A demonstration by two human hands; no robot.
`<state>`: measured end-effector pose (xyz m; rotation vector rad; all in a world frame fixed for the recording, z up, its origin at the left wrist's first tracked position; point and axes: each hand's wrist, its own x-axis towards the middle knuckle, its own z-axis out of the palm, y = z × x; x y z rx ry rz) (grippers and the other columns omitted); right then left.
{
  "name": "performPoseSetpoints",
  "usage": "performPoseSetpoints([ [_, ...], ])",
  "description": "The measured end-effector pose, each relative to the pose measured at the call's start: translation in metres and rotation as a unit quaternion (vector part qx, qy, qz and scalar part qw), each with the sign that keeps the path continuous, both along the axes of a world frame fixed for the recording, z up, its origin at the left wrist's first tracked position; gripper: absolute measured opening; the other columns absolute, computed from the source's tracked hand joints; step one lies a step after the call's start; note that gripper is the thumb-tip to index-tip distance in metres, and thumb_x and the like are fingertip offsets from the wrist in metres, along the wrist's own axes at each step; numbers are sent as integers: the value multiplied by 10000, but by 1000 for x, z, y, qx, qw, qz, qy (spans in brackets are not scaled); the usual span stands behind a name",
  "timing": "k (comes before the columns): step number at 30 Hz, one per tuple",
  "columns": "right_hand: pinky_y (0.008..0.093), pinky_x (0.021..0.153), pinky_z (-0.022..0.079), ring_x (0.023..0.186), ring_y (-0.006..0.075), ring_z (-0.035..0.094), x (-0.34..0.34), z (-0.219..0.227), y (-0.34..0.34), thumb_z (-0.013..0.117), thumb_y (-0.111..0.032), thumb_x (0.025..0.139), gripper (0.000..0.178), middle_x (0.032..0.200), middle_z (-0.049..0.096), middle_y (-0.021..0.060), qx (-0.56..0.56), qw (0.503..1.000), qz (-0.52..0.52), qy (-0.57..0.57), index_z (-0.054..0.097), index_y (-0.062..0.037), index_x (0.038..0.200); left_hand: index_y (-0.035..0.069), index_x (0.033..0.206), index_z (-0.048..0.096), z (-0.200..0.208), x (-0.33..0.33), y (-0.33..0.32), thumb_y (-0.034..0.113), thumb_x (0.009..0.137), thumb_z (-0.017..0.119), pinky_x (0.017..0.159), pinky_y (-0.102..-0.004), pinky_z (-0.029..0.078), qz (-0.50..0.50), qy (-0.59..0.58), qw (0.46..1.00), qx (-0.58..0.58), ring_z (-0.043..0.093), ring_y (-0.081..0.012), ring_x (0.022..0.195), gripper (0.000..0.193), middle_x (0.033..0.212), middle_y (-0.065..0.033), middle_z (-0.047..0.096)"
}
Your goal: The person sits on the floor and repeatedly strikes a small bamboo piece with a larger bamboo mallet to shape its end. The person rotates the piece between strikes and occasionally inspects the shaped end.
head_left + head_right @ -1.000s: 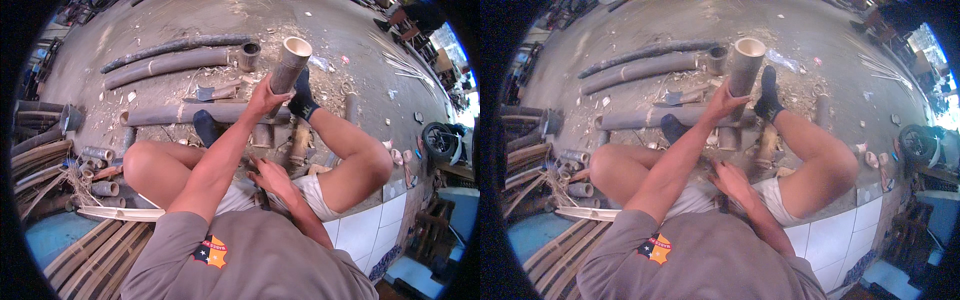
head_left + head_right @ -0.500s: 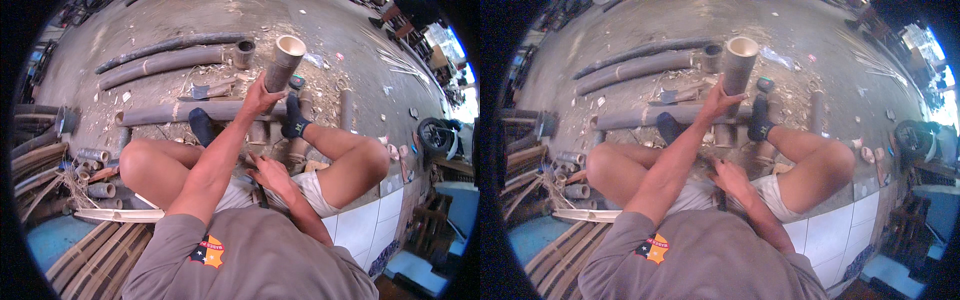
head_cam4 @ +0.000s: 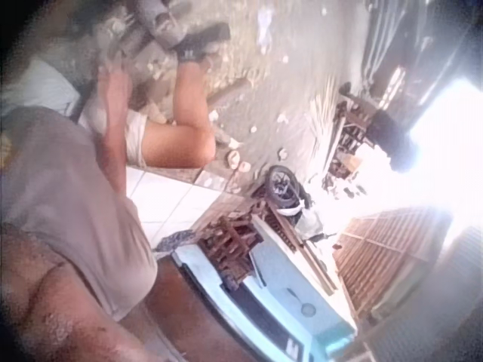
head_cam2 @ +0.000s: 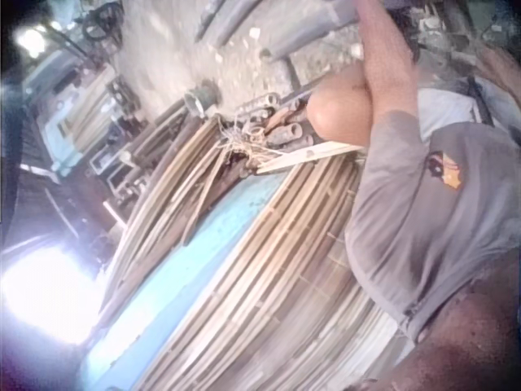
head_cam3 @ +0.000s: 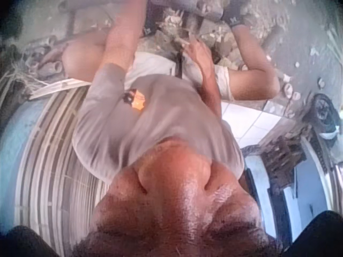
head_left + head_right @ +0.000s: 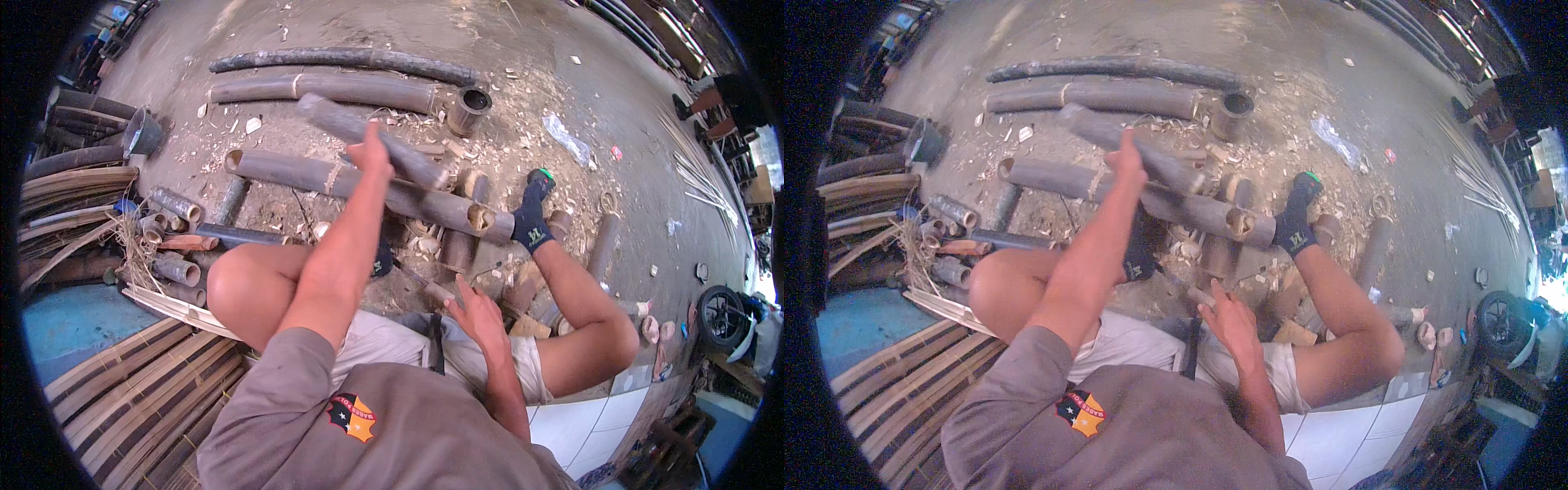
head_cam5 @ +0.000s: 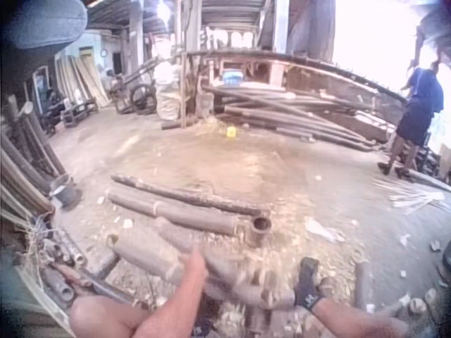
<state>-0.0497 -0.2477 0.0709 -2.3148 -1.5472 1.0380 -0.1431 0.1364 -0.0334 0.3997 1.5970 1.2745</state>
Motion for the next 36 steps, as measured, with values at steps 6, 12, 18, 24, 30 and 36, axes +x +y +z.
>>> performPoseSetpoints([
  [6, 552, 933, 556, 1106, 524, 674, 19, -20, 32, 701, -367, 970, 657, 1222, 675, 367, -9, 1000, 5, 17, 520, -55, 1520, -17, 1513, 318, -49, -90, 93, 435, 849, 842, 1161, -502, 439, 36, 145, 985, -90, 559, -446, 1317, 959, 1449, -315, 520],
  [12, 548, 956, 548, 1152, 536, 655, 24, -37, 55, 690, -363, 981, 670, 1277, 656, 367, -23, 998, -8, 58, 496, -57, 1544, 135, 1608, 273, -60, -87, 108, 399, 864, 805, 1138, -567, 411, -88, 473, 863, -153, 469, -487, 1383, 952, 1518, -339, 420],
  [18, 534, 912, 562, 1058, 492, 706, 22, -61, 50, 715, -308, 974, 640, 1204, 693, 341, -20, 996, 8, 87, 516, -44, 1523, 63, 1179, 733, -54, -15, 37, 470, 827, 720, 988, -506, 541, -518, 520, 632, 249, 659, -390, 1165, 539, 1192, -226, 701],
  [24, 506, 855, 561, 990, 460, 729, 26, -50, 52, 710, -276, 992, 606, 1170, 707, 323, -41, 994, -23, 101, 523, -37, 1516, 83, 1266, 649, -51, 25, 2, 295, 753, 860, 1022, -540, 500, -666, 602, 360, 253, 580, -373, 1271, 594, 1252, -157, 650],
  [30, 487, 908, 564, 1055, 413, 723, 31, -56, 54, 654, -372, 1033, 617, 1198, 726, 258, -27, 958, -158, 236, 523, -17, 1520, 73, 1188, 623, -25, 17, -2, 270, 804, 822, 984, -503, 507, -662, 501, 435, 349, 660, -351, 1122, 475, 1163, -149, 679],
  [36, 479, 1088, 507, 1252, 342, 630, 68, -28, 99, 438, -620, 1060, 719, 1403, 624, 173, 117, 463, -476, 738, 568, -34, 1456, 80, 1304, 569, 67, 104, -107, 238, 714, 850, 1121, -543, 438, -580, 254, 384, 672, 575, -348, 1260, 672, 1286, -131, 622],
])
